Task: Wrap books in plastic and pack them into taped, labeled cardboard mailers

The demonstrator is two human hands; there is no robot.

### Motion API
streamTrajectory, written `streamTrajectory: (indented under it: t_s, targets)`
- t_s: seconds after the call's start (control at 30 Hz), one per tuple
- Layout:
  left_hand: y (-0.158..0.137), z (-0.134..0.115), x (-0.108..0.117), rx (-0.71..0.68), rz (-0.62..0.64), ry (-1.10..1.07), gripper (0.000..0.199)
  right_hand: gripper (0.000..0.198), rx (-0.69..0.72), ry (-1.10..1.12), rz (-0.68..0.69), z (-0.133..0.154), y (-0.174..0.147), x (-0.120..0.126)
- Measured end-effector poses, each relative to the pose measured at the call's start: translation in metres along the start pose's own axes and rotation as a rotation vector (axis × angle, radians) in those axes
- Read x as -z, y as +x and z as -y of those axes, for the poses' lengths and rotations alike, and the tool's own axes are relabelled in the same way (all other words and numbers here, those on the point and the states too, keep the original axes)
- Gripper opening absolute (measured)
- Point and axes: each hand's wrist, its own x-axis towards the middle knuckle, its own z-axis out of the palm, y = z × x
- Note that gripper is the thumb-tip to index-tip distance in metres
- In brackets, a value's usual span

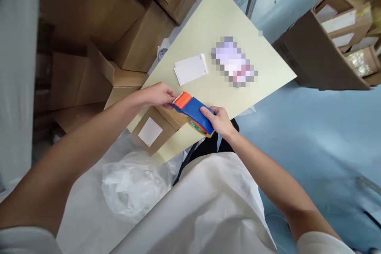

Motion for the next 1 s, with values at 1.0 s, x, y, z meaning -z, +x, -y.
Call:
streamTrajectory:
  t_s: [1.0]
  targets:
    - [-0.008,0.08,-0.019,-0.246,0.026,1.292,0.048,0.045,-0.382,0.234,-0.051,-0.128,-0.037,-0.031]
